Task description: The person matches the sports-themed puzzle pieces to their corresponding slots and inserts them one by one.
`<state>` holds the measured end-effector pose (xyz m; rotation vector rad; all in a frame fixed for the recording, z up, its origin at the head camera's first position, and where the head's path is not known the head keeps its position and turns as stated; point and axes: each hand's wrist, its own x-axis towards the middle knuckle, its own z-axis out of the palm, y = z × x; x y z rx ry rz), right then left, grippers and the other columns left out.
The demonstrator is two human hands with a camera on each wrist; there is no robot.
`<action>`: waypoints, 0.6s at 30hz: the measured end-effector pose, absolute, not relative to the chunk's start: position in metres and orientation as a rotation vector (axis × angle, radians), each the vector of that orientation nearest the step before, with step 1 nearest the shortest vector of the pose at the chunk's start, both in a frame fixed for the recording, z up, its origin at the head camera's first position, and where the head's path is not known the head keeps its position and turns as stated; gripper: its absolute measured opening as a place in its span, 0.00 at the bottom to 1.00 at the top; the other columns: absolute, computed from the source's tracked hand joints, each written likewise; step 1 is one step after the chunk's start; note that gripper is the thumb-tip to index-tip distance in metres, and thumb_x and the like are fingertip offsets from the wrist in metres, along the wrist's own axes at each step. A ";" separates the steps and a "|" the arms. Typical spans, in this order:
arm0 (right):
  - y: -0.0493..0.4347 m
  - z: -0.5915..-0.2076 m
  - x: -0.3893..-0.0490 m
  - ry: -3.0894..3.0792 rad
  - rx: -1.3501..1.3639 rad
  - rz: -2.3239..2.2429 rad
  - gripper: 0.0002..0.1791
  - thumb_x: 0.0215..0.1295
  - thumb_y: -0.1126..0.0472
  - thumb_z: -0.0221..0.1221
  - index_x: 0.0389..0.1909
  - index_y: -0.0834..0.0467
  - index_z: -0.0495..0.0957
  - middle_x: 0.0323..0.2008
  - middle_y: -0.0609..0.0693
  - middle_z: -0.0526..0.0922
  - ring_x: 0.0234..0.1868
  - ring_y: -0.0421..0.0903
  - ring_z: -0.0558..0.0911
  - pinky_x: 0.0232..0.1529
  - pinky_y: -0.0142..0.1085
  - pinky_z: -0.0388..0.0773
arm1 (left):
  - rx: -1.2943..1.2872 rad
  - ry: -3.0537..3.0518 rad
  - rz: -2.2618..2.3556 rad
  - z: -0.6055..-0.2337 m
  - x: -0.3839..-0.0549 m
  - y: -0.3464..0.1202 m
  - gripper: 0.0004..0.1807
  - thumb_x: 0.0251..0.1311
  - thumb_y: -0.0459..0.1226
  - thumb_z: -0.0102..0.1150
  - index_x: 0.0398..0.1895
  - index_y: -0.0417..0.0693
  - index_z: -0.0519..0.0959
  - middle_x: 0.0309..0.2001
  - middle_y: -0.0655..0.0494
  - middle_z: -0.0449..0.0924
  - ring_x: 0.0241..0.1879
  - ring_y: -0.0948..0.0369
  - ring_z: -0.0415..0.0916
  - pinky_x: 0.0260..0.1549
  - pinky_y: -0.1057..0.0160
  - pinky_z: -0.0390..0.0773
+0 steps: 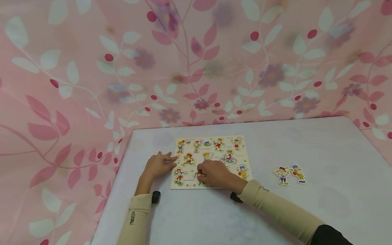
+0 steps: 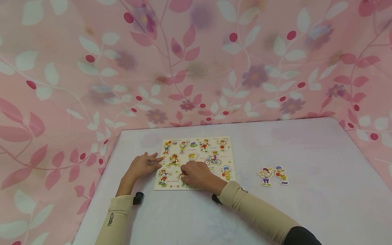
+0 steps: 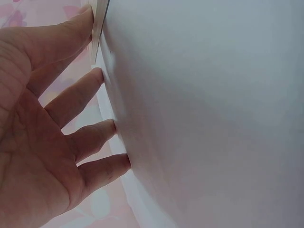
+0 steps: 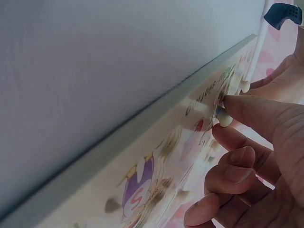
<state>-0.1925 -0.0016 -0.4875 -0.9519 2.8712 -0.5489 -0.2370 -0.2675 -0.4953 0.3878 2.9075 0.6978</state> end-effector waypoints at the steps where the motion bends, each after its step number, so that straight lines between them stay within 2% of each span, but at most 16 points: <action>1: -0.002 -0.488 -0.192 2.869 -0.951 -0.550 0.07 0.63 0.53 0.65 0.29 0.50 0.80 0.22 0.39 0.72 0.24 0.37 0.69 0.21 0.31 0.65 | 0.385 2.908 0.702 -0.496 -0.237 -0.267 0.19 0.60 0.47 0.67 0.54 0.57 0.84 0.63 0.50 0.74 0.68 0.31 0.55 0.64 0.38 0.59; 9: 0.004 -0.484 -0.190 2.867 -0.916 -0.578 0.06 0.63 0.51 0.65 0.32 0.49 0.82 0.23 0.38 0.72 0.24 0.38 0.69 0.23 0.33 0.66 | 0.388 2.911 0.692 -0.496 -0.237 -0.267 0.18 0.60 0.46 0.67 0.54 0.56 0.85 0.63 0.49 0.73 0.67 0.31 0.55 0.64 0.38 0.60; 15: 0.018 -0.475 -0.186 2.869 -0.876 -0.656 0.08 0.63 0.51 0.65 0.37 0.50 0.83 0.29 0.39 0.79 0.25 0.38 0.71 0.26 0.33 0.68 | 0.391 2.909 0.698 -0.494 -0.236 -0.267 0.18 0.60 0.46 0.67 0.54 0.55 0.85 0.63 0.49 0.73 0.67 0.30 0.55 0.63 0.37 0.60; 18: 0.027 -0.473 -0.185 2.881 -0.853 -0.632 0.07 0.64 0.50 0.65 0.37 0.49 0.82 0.29 0.38 0.78 0.25 0.37 0.70 0.24 0.32 0.67 | 0.381 2.904 0.705 -0.493 -0.236 -0.266 0.19 0.60 0.45 0.68 0.54 0.55 0.85 0.63 0.49 0.73 0.68 0.31 0.55 0.64 0.37 0.60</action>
